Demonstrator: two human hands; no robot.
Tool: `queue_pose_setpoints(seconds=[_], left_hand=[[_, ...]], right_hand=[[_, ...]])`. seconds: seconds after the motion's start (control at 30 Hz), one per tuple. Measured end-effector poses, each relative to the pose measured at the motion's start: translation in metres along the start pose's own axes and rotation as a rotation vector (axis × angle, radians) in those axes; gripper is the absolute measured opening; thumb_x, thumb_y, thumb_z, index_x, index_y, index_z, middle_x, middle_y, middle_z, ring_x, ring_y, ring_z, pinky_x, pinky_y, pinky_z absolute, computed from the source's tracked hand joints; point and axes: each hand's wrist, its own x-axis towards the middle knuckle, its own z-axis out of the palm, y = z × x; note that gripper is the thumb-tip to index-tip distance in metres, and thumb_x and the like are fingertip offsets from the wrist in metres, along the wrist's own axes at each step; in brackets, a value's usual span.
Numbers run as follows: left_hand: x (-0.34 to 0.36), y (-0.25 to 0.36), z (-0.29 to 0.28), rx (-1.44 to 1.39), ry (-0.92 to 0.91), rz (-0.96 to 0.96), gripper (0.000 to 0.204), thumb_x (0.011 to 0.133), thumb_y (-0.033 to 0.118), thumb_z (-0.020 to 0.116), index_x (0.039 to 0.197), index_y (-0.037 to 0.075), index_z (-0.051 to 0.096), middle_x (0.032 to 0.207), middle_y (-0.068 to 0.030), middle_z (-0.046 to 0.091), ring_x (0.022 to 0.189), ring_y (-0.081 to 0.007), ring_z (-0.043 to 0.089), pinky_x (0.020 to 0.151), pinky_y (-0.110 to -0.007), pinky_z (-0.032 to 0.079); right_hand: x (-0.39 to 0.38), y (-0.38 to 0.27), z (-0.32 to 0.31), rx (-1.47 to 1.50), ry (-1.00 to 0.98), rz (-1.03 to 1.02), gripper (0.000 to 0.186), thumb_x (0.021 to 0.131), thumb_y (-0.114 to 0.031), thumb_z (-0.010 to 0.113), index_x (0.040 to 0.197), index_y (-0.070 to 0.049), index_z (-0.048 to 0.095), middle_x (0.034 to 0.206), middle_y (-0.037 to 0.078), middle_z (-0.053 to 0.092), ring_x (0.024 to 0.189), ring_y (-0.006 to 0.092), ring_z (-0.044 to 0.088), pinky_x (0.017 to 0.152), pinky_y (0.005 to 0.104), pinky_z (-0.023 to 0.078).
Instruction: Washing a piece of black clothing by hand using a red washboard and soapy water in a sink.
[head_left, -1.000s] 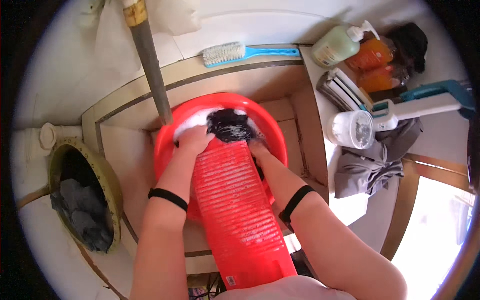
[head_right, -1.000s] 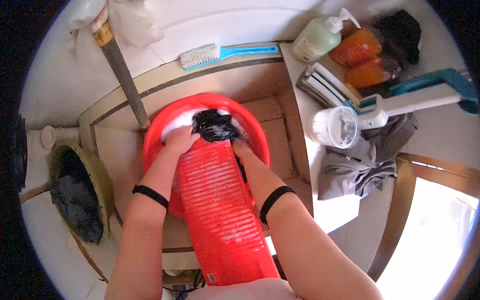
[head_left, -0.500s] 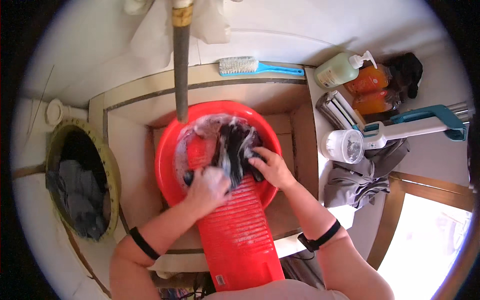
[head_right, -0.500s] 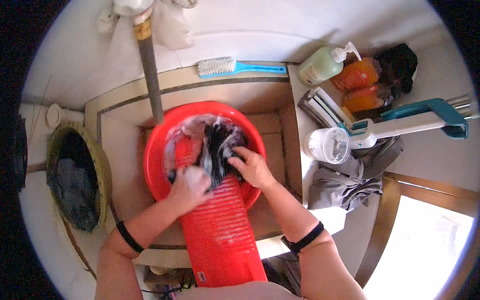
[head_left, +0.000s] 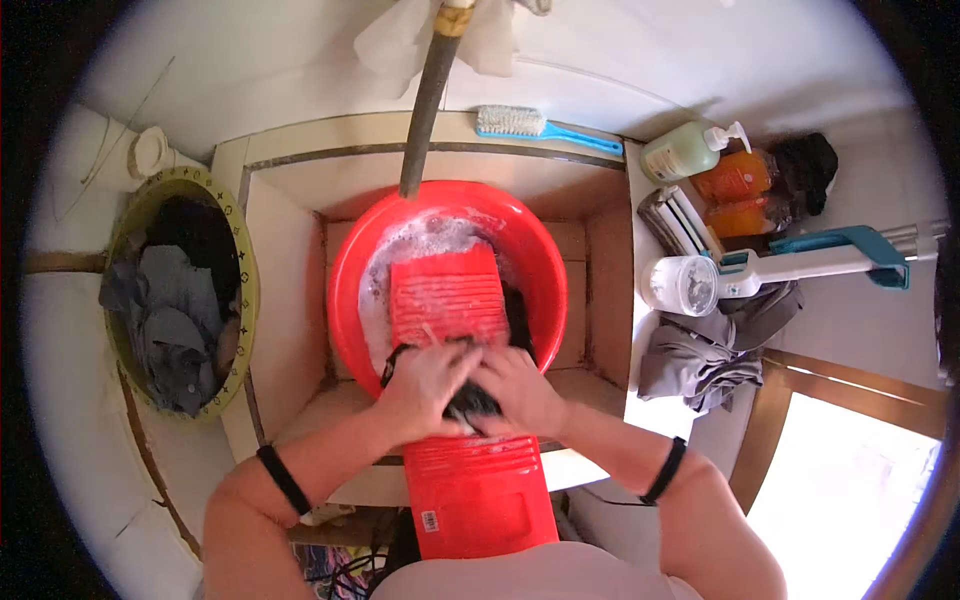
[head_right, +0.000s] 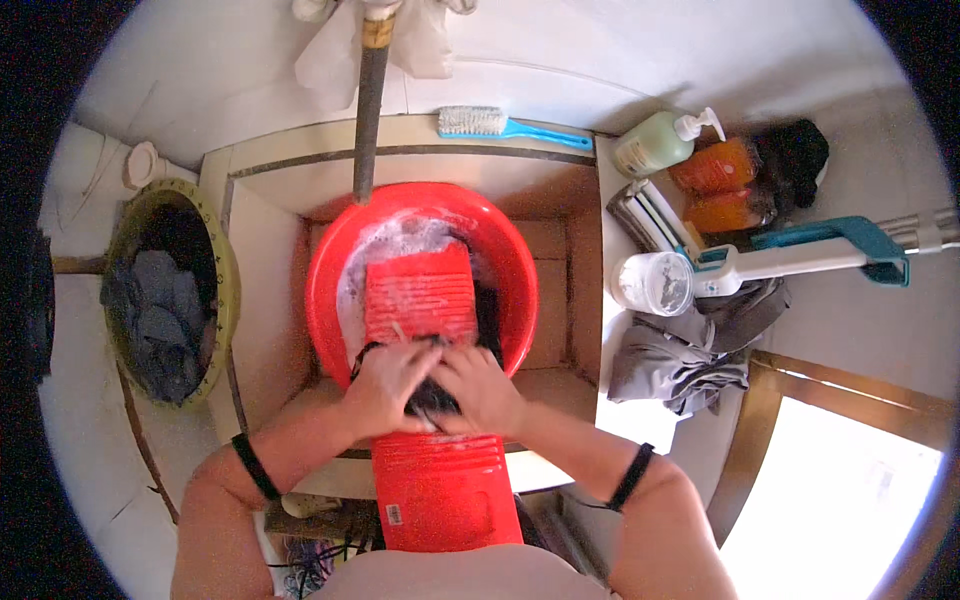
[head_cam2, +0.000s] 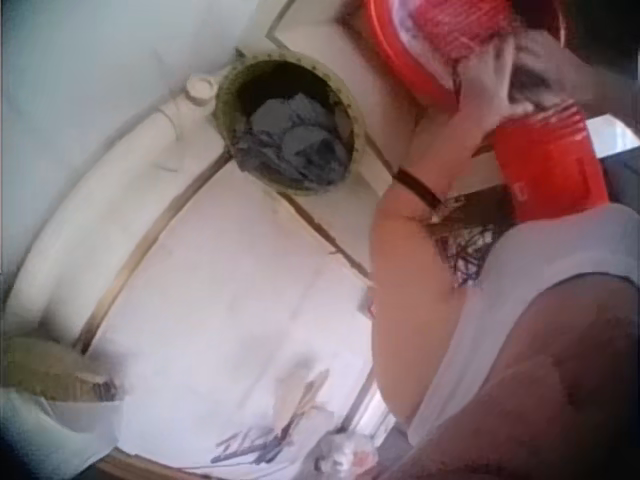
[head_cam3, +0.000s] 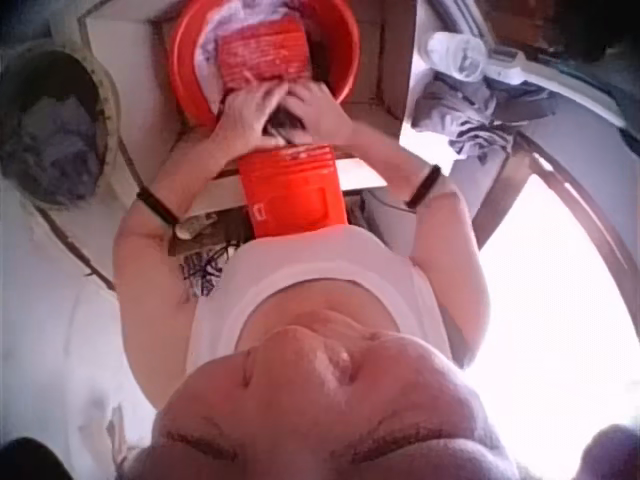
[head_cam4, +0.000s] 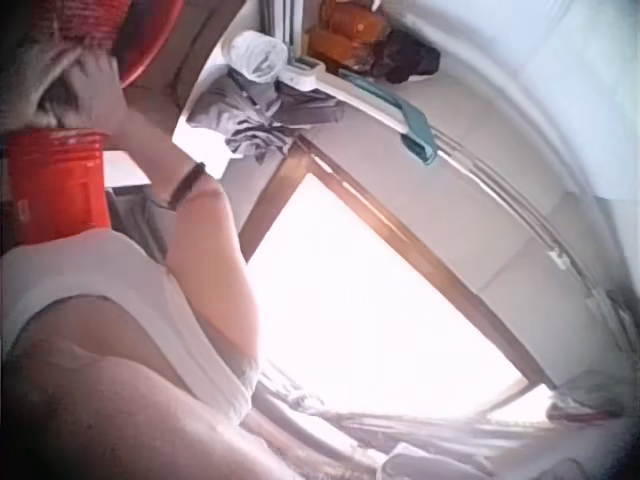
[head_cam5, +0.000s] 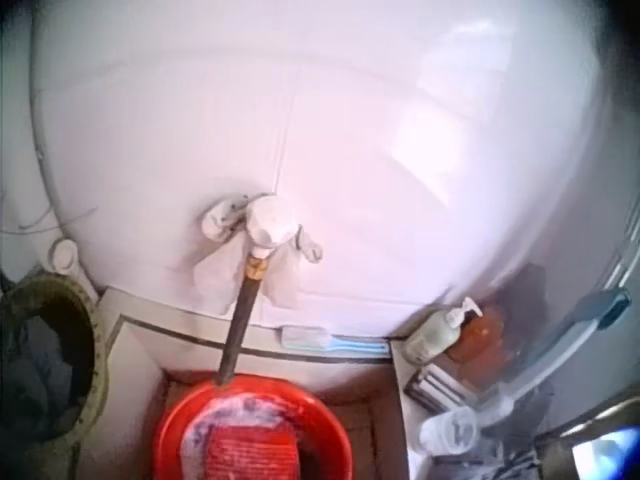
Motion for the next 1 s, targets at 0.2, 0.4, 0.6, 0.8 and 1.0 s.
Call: queue_pose_setpoints(seconds=[0.2, 0.4, 0.6, 0.8, 1.0], left_hand=[[0.066, -0.086, 0.046, 0.077, 0.143, -0.509, 0.030, 0.084, 0.031, 0.061, 0.105, 0.010, 0.064, 0.104, -0.0114, 0.062, 0.096, -0.0318, 0.060, 0.079, -0.048, 0.048], [0.091, -0.098, 0.058, 0.099, -0.170, -0.720, 0.048, 0.086, 0.031, 0.058, 0.128, 0.010, 0.050, 0.136, -0.0095, 0.046, 0.123, -0.0346, 0.044, 0.096, -0.065, 0.036], [-0.018, 0.010, 0.014, 0.109, -0.174, -0.167, 0.073, 0.067, 0.048, 0.074, 0.121, 0.004, 0.053, 0.124, -0.0231, 0.049, 0.116, -0.0328, 0.048, 0.089, -0.053, 0.037], [0.103, -0.095, 0.055, 0.389, 0.150, -0.617, 0.053, 0.079, 0.043, 0.063, 0.117, 0.007, 0.058, 0.120, -0.0176, 0.057, 0.110, -0.0354, 0.055, 0.089, -0.058, 0.042], [0.019, -0.027, 0.024, 0.213, -0.268, -0.377, 0.076, 0.067, 0.042, 0.074, 0.131, 0.010, 0.048, 0.134, -0.0153, 0.045, 0.122, -0.0337, 0.044, 0.098, -0.057, 0.033]], right_hand=[[0.071, 0.084, 0.045, -0.160, 0.114, 0.544, 0.061, 0.081, -0.052, 0.061, 0.124, -0.011, 0.052, 0.118, 0.015, 0.055, 0.109, 0.0346, 0.053, 0.083, 0.0493, 0.045], [0.075, 0.123, 0.042, -0.014, -0.028, 0.502, 0.068, 0.076, -0.045, 0.068, 0.133, -0.013, 0.048, 0.130, 0.016, 0.050, 0.120, 0.0355, 0.048, 0.095, 0.0501, 0.043], [0.000, 0.005, -0.003, -0.136, -0.150, 0.099, 0.069, 0.069, -0.043, 0.071, 0.124, -0.009, 0.048, 0.116, 0.015, 0.054, 0.107, 0.0336, 0.052, 0.087, 0.0485, 0.041], [0.120, 0.106, 0.029, -0.236, 0.124, 0.777, 0.047, 0.083, -0.040, 0.057, 0.124, -0.016, 0.056, 0.119, 0.017, 0.059, 0.114, 0.0376, 0.054, 0.094, 0.0526, 0.044], [0.027, 0.026, 0.001, -0.001, -0.050, 0.255, 0.060, 0.079, -0.047, 0.061, 0.128, -0.012, 0.052, 0.120, 0.019, 0.056, 0.115, 0.0387, 0.052, 0.095, 0.0528, 0.040]])
